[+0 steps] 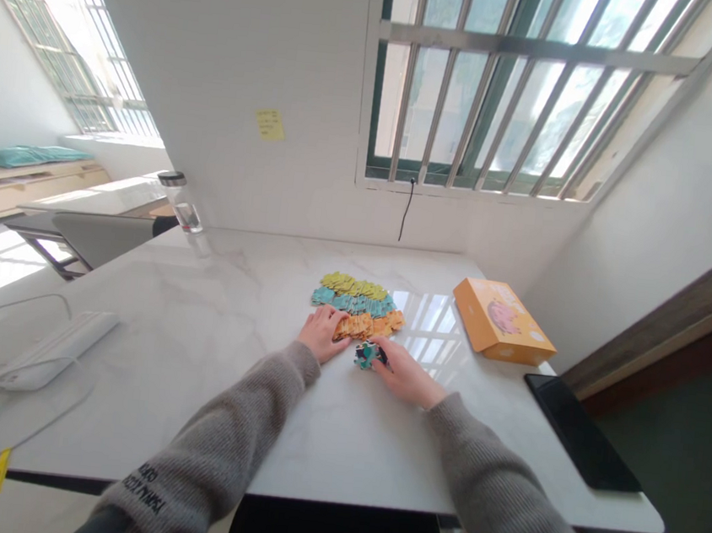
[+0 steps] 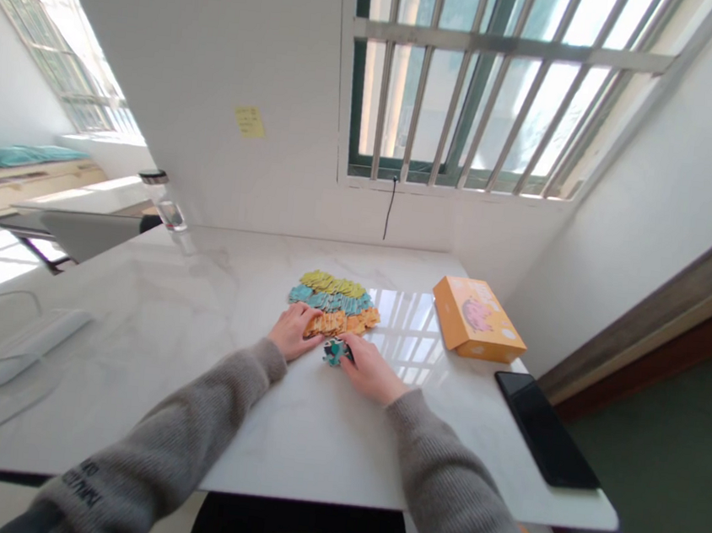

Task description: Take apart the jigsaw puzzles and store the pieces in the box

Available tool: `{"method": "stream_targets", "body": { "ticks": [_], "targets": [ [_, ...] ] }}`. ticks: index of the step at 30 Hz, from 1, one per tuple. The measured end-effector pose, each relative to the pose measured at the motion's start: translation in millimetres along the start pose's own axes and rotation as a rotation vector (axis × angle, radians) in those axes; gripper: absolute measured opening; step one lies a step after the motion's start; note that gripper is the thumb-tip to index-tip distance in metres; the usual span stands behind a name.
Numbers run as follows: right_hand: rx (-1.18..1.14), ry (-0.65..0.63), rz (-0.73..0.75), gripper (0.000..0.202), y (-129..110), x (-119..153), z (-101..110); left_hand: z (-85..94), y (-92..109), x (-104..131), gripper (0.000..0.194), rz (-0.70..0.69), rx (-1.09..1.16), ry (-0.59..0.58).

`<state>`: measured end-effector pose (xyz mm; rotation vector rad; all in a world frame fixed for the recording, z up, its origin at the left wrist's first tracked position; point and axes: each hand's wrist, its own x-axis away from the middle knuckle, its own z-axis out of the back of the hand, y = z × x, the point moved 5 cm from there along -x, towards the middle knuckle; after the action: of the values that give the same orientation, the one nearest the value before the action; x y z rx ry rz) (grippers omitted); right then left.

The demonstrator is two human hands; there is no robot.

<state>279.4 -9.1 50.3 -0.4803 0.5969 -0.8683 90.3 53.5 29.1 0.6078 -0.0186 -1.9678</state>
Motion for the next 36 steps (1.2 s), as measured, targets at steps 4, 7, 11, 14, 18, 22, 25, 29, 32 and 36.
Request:
{"method": "stream_targets", "body": {
  "ticks": [4, 7, 11, 14, 18, 22, 25, 29, 32, 36],
  "targets": [
    [-0.004, 0.009, -0.009, 0.031, -0.6, 0.1, 1.2, 3.3, 1.8, -1.0, 0.04, -0.081, -0.016, -0.019],
    [-0.009, 0.005, -0.005, 0.031, -0.5, 0.1, 1.2, 7.5, 0.6, 0.5, 0.04, -0.112, -0.035, -0.007],
    [-0.01, 0.002, -0.015, 0.031, 1.5, 0.1, 0.7, 8.4, -6.6, 0.5, 0.037, -0.105, 0.019, 0.052],
    [-0.014, 0.001, -0.024, 0.032, 4.0, 0.4, -0.6, 7.5, -13.1, -0.8, 0.034, -0.08, 0.114, 0.098],
    [-0.029, 0.01, -0.038, 0.032, 7.5, 0.1, -1.2, 14.0, -15.6, 1.3, 0.032, 0.012, 0.33, 0.105],
    [-0.015, 0.063, -0.092, 0.03, 11.5, -0.5, 5.9, 25.7, -1.9, 12.7, 0.035, 0.02, 0.51, 0.057],
    [0.006, 0.1, -0.116, 0.026, 13.2, -0.6, 11.7, 24.0, 15.9, 24.2, 0.036, -0.01, 0.569, -0.043],
    [-0.047, 0.11, -0.133, 0.026, 12.8, -0.6, 8.1, 11.1, 38.8, 33.4, 0.036, -0.064, 0.611, -0.158],
    [-0.083, 0.098, -0.132, 0.025, 9.6, -0.2, -0.4, 7.2, 46.0, 33.2, 0.034, -0.097, 0.62, -0.152],
    [-0.1, 0.114, -0.141, 0.024, 7.7, 0.2, -3.6, 9.1, 46.8, 32.8, 0.034, -0.128, 0.659, -0.127]
  ]
}}
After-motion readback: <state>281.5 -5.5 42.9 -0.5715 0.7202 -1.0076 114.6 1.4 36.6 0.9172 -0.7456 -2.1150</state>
